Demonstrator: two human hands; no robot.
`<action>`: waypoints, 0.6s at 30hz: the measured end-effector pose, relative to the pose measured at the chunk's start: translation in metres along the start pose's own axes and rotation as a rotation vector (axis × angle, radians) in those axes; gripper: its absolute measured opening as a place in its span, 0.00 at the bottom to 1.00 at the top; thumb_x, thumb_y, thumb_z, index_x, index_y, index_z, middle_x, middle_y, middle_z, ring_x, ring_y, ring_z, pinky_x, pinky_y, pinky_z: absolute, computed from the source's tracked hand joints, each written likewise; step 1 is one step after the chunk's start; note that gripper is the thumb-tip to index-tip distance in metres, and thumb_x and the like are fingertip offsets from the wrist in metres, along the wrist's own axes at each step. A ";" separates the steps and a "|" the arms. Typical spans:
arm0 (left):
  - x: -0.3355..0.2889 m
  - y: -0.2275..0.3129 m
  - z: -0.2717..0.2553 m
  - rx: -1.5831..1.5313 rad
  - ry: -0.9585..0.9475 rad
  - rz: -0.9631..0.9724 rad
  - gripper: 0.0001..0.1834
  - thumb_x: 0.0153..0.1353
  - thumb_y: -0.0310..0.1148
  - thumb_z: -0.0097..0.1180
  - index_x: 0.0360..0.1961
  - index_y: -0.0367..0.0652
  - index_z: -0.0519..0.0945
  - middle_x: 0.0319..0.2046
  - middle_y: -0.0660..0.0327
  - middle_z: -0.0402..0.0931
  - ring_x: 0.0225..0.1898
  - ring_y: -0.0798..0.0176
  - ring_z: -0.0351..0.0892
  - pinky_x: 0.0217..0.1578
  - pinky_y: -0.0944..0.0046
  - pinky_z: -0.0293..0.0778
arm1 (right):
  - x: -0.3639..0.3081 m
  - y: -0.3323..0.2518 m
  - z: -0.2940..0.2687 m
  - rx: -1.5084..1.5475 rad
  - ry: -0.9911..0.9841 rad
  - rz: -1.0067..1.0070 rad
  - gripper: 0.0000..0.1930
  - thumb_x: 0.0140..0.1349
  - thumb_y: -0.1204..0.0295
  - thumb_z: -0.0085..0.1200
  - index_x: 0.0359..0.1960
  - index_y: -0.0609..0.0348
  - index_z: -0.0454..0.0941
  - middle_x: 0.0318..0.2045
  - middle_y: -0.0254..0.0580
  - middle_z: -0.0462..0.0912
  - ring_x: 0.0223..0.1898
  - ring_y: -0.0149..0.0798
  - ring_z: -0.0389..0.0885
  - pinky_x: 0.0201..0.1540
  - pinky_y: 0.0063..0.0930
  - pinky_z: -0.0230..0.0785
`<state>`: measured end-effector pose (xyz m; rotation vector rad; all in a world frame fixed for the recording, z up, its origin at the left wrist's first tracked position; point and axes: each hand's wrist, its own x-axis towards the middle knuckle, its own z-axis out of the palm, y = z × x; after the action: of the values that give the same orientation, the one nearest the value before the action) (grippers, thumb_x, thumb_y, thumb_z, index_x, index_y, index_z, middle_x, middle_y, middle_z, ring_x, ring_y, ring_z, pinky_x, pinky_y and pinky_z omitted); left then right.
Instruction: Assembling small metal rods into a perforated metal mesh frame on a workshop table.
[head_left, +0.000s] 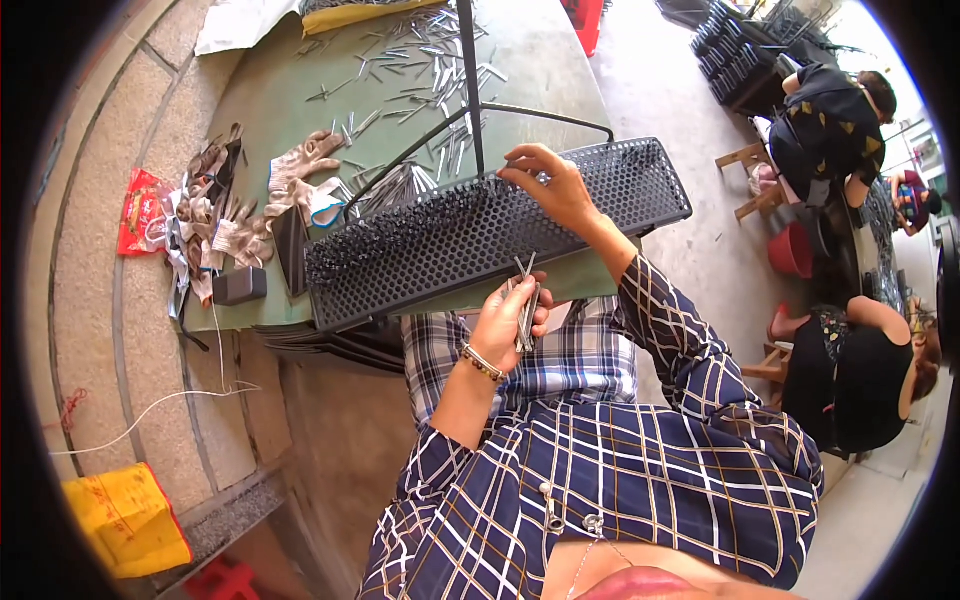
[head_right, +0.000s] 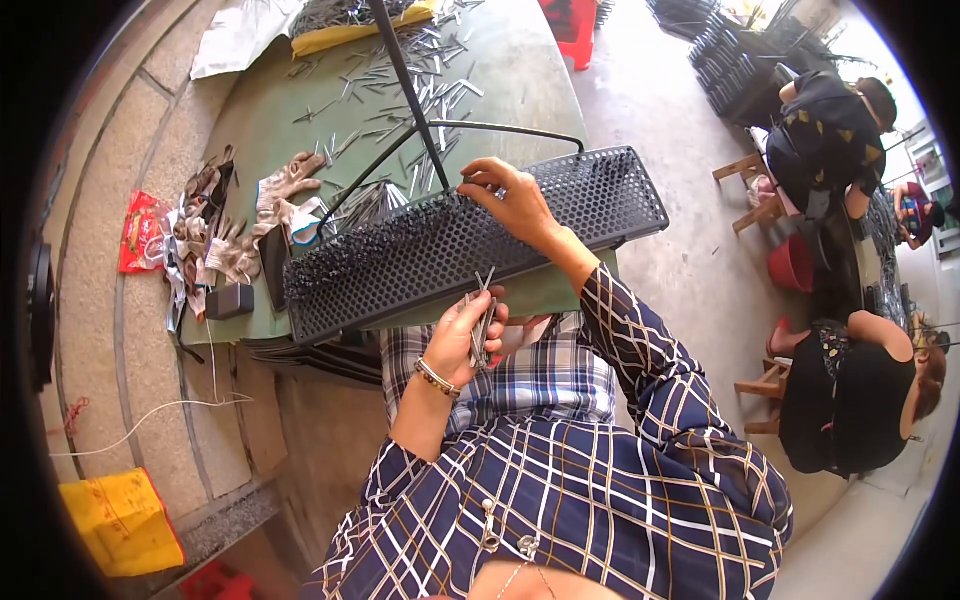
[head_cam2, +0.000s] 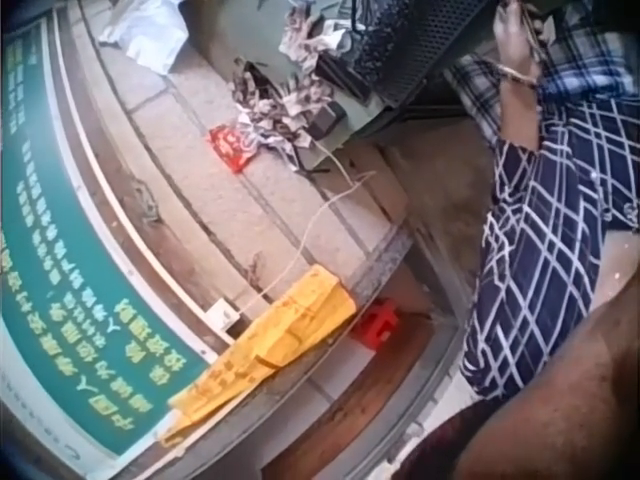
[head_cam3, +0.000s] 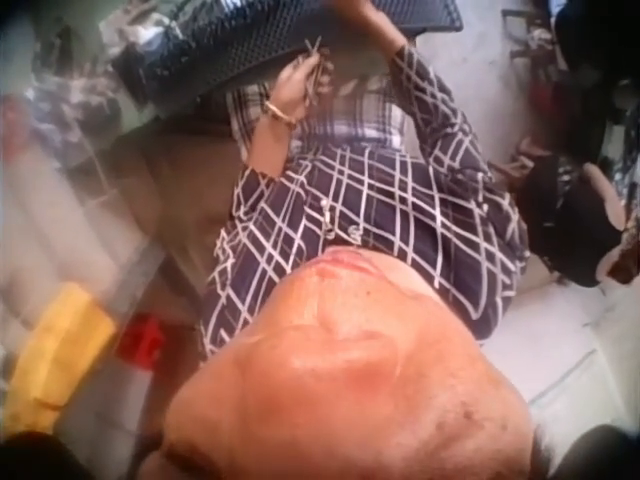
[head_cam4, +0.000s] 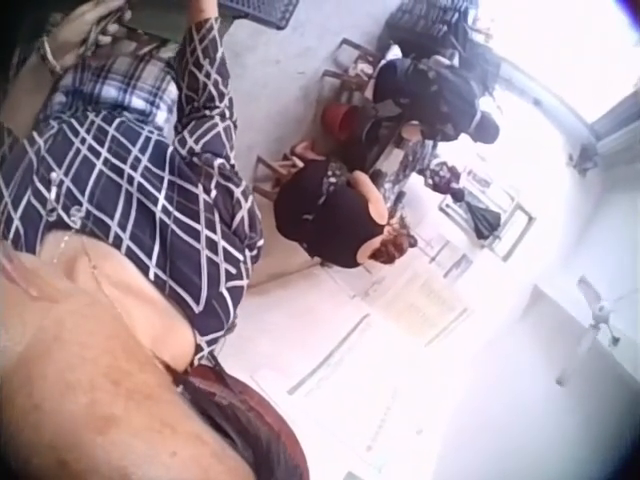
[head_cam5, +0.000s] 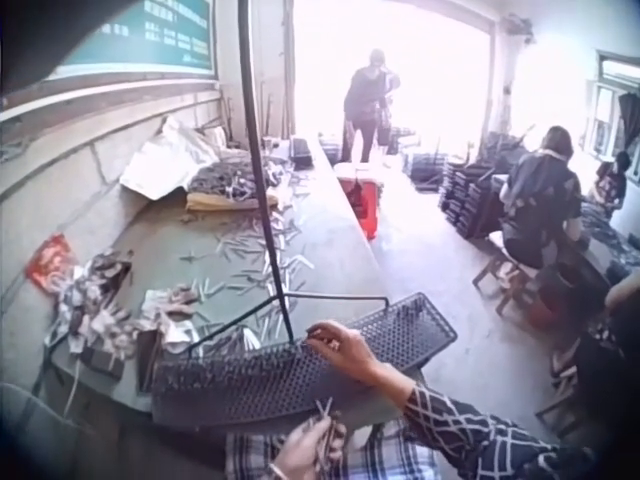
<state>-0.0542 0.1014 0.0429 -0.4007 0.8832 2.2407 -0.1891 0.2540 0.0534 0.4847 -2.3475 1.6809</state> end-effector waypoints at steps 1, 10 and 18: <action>0.000 0.000 0.000 0.000 0.001 0.001 0.12 0.66 0.37 0.48 0.45 0.41 0.73 0.27 0.63 0.74 0.22 0.73 0.70 0.20 0.73 0.68 | 0.001 0.002 0.002 0.001 -0.001 -0.001 0.12 0.57 0.72 0.58 0.42 0.60 0.74 0.31 0.41 0.84 0.35 0.31 0.82 0.37 0.24 0.72; -0.002 0.005 -0.004 0.001 -0.027 0.011 0.13 0.66 0.35 0.47 0.47 0.40 0.73 0.29 0.63 0.74 0.22 0.75 0.67 0.18 0.77 0.63 | 0.007 0.004 0.007 -0.063 -0.069 -0.069 0.12 0.59 0.73 0.56 0.43 0.61 0.73 0.34 0.40 0.84 0.40 0.31 0.82 0.41 0.23 0.72; -0.001 0.007 -0.009 -0.029 -0.036 0.002 0.12 0.66 0.34 0.46 0.47 0.39 0.73 0.29 0.62 0.74 0.23 0.74 0.67 0.18 0.77 0.64 | 0.009 0.001 0.008 -0.056 -0.116 -0.099 0.11 0.59 0.74 0.56 0.42 0.62 0.73 0.35 0.42 0.83 0.41 0.33 0.83 0.40 0.23 0.73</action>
<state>-0.0584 0.0906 0.0402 -0.3715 0.8338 2.2581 -0.1979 0.2457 0.0538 0.6935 -2.4004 1.5788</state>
